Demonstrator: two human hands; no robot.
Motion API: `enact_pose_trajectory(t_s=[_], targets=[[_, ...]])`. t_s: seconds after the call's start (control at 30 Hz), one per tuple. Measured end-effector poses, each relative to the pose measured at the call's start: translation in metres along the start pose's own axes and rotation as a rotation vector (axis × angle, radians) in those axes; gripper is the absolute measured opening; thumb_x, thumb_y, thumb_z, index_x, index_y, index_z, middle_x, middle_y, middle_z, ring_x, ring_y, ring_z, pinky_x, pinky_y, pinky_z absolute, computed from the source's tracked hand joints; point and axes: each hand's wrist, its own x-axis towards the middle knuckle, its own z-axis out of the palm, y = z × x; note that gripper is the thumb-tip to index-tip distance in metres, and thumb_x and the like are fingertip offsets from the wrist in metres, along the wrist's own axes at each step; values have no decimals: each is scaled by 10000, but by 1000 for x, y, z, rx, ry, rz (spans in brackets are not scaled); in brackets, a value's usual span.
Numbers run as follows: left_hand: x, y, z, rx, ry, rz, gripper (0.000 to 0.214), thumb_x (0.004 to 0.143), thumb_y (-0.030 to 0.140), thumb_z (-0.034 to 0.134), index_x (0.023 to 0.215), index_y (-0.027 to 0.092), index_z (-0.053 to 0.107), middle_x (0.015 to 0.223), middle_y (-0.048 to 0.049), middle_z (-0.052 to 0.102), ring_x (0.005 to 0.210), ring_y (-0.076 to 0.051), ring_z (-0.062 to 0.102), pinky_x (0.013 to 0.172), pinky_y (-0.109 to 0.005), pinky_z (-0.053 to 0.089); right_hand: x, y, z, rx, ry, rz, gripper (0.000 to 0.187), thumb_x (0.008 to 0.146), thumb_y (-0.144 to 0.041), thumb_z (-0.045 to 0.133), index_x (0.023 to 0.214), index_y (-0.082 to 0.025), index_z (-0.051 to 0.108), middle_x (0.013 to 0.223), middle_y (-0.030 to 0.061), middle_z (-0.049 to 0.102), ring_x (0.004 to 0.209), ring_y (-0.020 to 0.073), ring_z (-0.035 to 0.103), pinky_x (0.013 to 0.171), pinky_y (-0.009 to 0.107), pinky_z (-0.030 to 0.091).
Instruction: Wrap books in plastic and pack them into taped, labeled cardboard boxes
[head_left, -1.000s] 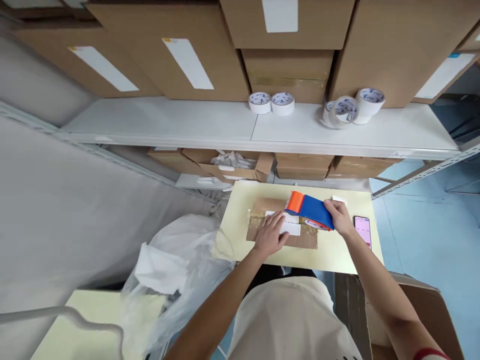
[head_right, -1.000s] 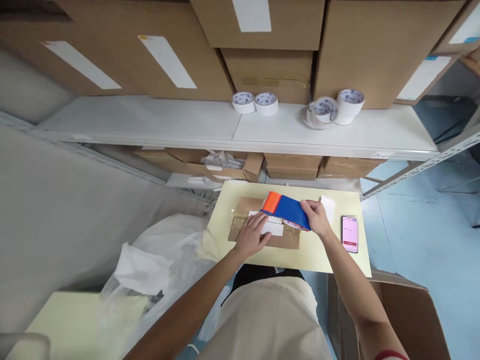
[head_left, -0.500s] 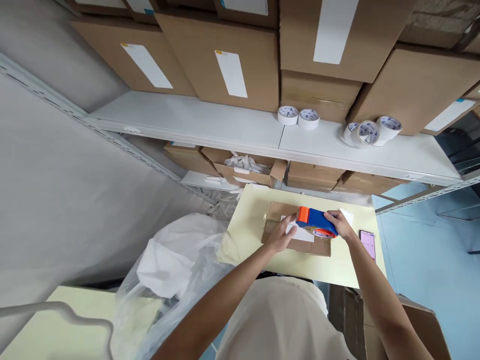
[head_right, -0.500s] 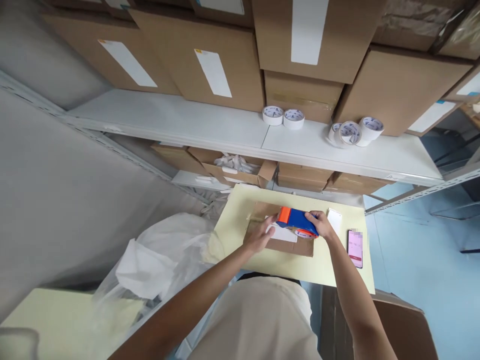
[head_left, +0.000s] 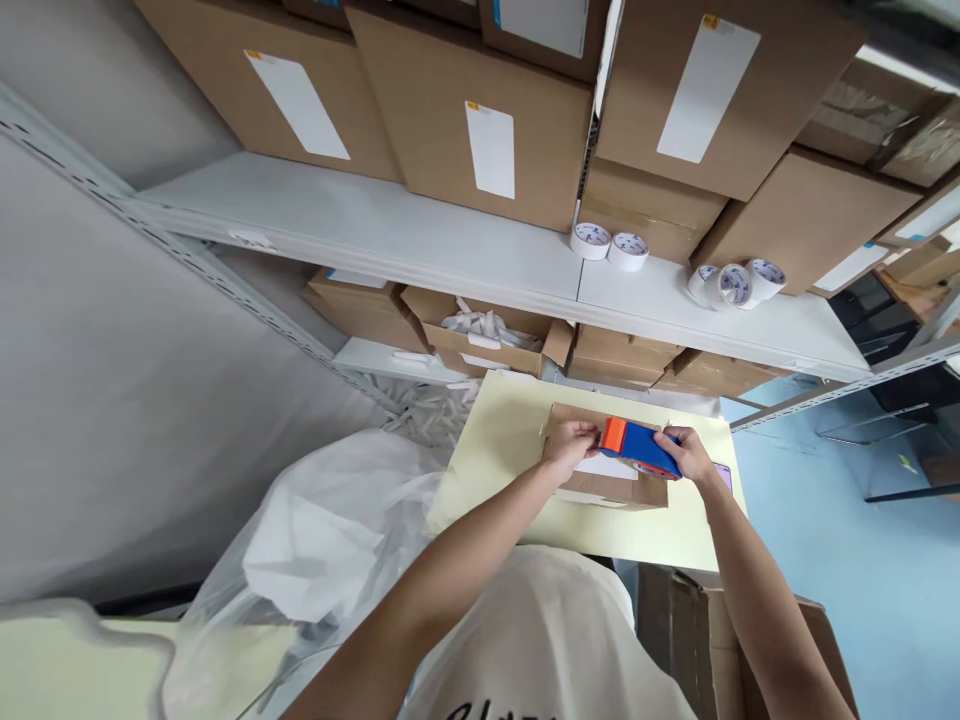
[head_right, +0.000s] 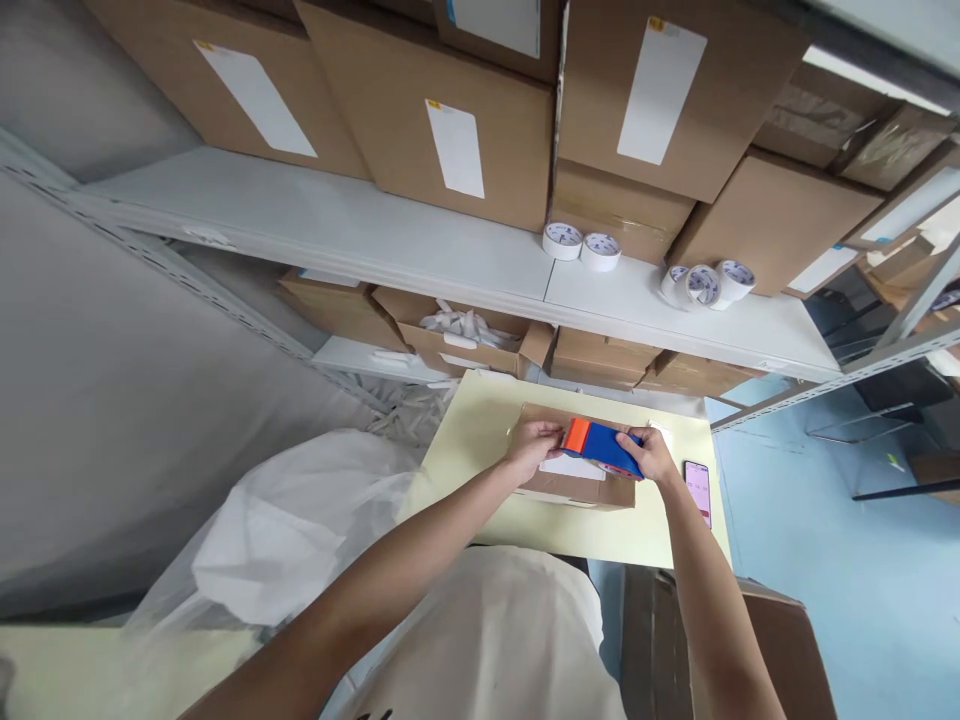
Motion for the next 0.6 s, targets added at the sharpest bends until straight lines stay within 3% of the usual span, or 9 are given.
enact_pose_trajectory(t_s=[0.07, 0.23, 0.33, 0.4, 0.5, 0.6], targets=[[-2, 6, -17, 8, 20, 15, 186, 606, 96, 820, 710, 134, 670, 690, -61, 720, 628, -173, 692, 622, -301, 568, -2, -5, -4, -44, -15, -10, 626, 670, -788, 580, 495, -205, 437, 461, -28, 412, 465, 102, 363, 436, 247, 316], [-1, 27, -100, 32, 167, 77, 241, 589, 136, 843, 705, 156, 633, 616, -12, 691, 550, -109, 651, 579, -226, 529, -6, 8, -33, -174, 30, 50, 637, 663, -796, 571, 475, -197, 459, 456, -21, 427, 456, 103, 370, 427, 248, 313], [7, 24, -133, 76, 214, 79, 251, 574, 146, 851, 686, 154, 627, 608, -12, 686, 529, -108, 643, 549, -213, 503, -5, 18, -42, -255, 25, 91, 643, 660, -801, 562, 466, -197, 462, 441, -21, 421, 448, 104, 364, 426, 250, 311], [14, 13, -137, 108, 229, 82, 257, 567, 148, 852, 688, 149, 626, 606, -13, 683, 531, -118, 649, 554, -222, 500, -3, 19, -40, -299, 26, 80, 647, 667, -804, 548, 461, -198, 462, 440, -17, 424, 456, 108, 366, 431, 251, 319], [25, -7, -128, 165, 246, 87, 263, 578, 153, 843, 738, 148, 634, 602, -17, 680, 573, -161, 677, 610, -270, 527, -1, 16, -34, -354, 42, 46, 650, 679, -805, 531, 453, -201, 457, 442, -11, 427, 467, 114, 367, 445, 257, 331], [30, -25, -116, 226, 261, 115, 366, 601, 149, 829, 927, 146, 665, 745, -67, 732, 822, -230, 730, 822, -350, 544, -3, 12, -29, -387, 67, 25, 640, 695, -792, 526, 450, -206, 450, 445, 0, 444, 465, 123, 378, 455, 271, 338]])
